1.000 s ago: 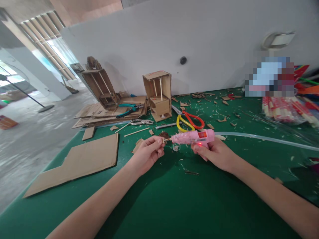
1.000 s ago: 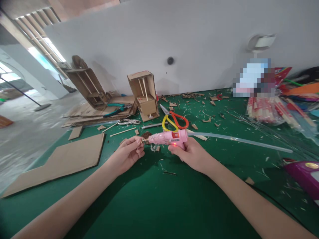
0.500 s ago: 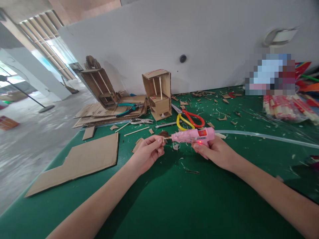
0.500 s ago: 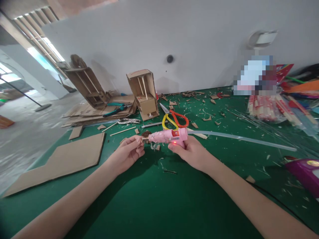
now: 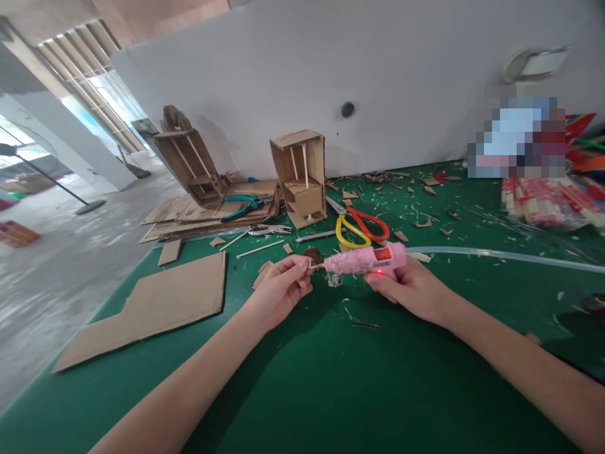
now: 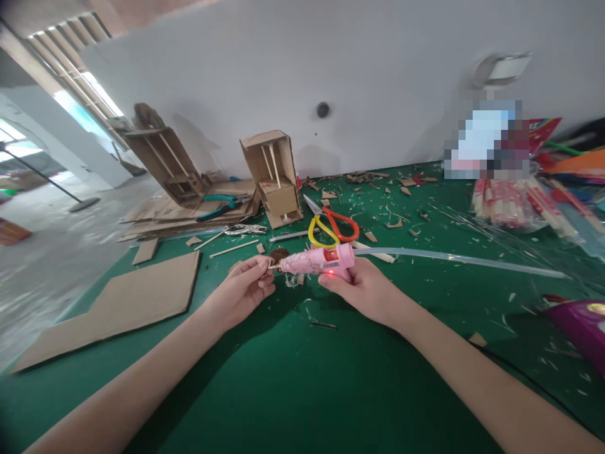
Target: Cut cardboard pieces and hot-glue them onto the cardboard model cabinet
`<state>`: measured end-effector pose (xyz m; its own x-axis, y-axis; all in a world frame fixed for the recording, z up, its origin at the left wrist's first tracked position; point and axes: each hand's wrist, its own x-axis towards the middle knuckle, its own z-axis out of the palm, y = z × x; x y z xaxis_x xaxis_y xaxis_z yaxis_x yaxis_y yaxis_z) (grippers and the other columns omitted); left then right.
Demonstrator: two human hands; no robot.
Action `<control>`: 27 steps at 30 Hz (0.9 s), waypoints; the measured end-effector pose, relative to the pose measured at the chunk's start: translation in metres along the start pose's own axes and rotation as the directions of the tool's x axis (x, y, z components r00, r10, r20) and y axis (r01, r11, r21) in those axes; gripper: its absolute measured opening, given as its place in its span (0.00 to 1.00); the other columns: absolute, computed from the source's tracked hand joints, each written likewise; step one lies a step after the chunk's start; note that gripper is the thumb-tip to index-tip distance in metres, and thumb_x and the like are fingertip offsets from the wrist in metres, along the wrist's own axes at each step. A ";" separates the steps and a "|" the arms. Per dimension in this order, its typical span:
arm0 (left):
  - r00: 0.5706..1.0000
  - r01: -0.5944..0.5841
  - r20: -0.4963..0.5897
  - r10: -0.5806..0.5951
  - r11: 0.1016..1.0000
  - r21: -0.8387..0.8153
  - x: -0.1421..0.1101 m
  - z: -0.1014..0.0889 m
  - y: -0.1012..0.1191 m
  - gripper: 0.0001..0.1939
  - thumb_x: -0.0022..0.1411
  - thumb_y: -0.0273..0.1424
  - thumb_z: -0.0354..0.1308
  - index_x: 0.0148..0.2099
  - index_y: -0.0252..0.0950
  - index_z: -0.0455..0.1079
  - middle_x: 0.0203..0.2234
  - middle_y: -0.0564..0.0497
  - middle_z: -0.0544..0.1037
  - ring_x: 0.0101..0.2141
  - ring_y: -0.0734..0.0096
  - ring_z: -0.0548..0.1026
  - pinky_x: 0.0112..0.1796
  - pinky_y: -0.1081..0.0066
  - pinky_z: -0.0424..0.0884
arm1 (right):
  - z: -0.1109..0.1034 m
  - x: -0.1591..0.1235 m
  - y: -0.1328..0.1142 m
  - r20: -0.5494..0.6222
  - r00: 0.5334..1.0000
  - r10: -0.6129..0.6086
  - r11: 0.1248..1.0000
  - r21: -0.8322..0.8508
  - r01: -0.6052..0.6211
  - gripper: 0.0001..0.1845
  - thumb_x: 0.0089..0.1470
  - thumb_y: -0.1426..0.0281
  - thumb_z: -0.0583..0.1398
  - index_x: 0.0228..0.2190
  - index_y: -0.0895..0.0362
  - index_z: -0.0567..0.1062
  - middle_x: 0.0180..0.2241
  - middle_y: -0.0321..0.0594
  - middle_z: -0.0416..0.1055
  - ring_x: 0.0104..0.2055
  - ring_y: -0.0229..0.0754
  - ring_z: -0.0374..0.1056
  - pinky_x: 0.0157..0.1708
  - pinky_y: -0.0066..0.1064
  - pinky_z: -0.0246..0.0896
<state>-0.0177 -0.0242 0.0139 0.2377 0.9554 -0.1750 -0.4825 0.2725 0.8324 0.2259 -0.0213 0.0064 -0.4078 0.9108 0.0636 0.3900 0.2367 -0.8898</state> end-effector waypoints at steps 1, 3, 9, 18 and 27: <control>1.000 0.001 -0.003 -0.001 1.000 0.001 0.000 0.000 0.000 0.08 0.53 0.29 0.66 0.31 0.31 0.71 0.21 0.55 0.67 0.21 0.84 0.63 0.24 0.80 0.62 | 0.000 0.000 0.000 0.000 1.000 0.008 1.000 -0.006 -0.008 0.23 0.55 0.51 0.55 0.19 0.54 0.63 0.14 0.30 0.56 0.17 0.33 0.50 0.18 0.29 0.43; 1.000 0.003 -0.008 -0.003 1.000 0.002 0.000 0.000 0.000 0.08 0.53 0.29 0.66 0.31 0.31 0.71 0.21 0.55 0.67 0.21 0.84 0.63 0.25 0.80 0.62 | 0.000 -0.001 -0.001 -0.002 1.000 0.020 1.000 -0.012 -0.020 0.23 0.55 0.51 0.55 0.19 0.54 0.63 0.14 0.30 0.55 0.17 0.33 0.50 0.18 0.30 0.42; 1.000 0.009 -0.006 -0.009 1.000 0.016 0.000 0.000 0.000 0.08 0.53 0.29 0.67 0.31 0.30 0.71 0.22 0.54 0.68 0.21 0.84 0.63 0.25 0.80 0.63 | -0.001 0.000 -0.004 -0.032 0.999 -0.007 1.000 0.005 0.007 0.21 0.55 0.53 0.55 0.19 0.54 0.63 0.14 0.31 0.57 0.18 0.34 0.52 0.19 0.30 0.45; 1.000 0.007 0.006 -0.007 0.999 0.033 0.000 0.001 0.000 0.08 0.54 0.28 0.65 0.30 0.30 0.70 0.21 0.53 0.69 0.20 0.83 0.63 0.25 0.79 0.63 | -0.002 0.000 -0.010 -0.081 0.996 -0.021 0.997 -0.078 0.015 0.22 0.55 0.52 0.54 0.18 0.54 0.62 0.14 0.31 0.57 0.18 0.35 0.53 0.19 0.30 0.49; 1.000 0.001 0.000 -0.001 1.000 0.016 0.001 0.000 -0.001 0.07 0.54 0.27 0.66 0.29 0.30 0.70 0.21 0.53 0.69 0.20 0.84 0.62 0.24 0.80 0.63 | -0.001 0.001 -0.006 -0.035 0.999 -0.024 0.999 -0.050 0.022 0.24 0.55 0.52 0.53 0.17 0.54 0.59 0.14 0.30 0.55 0.17 0.34 0.51 0.19 0.30 0.46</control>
<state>-0.0170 -0.0234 0.0124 0.2383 0.9550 -0.1763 -0.4685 0.2721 0.8406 0.2240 -0.0213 0.0126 -0.3877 0.9163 0.1003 0.4217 0.2730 -0.8647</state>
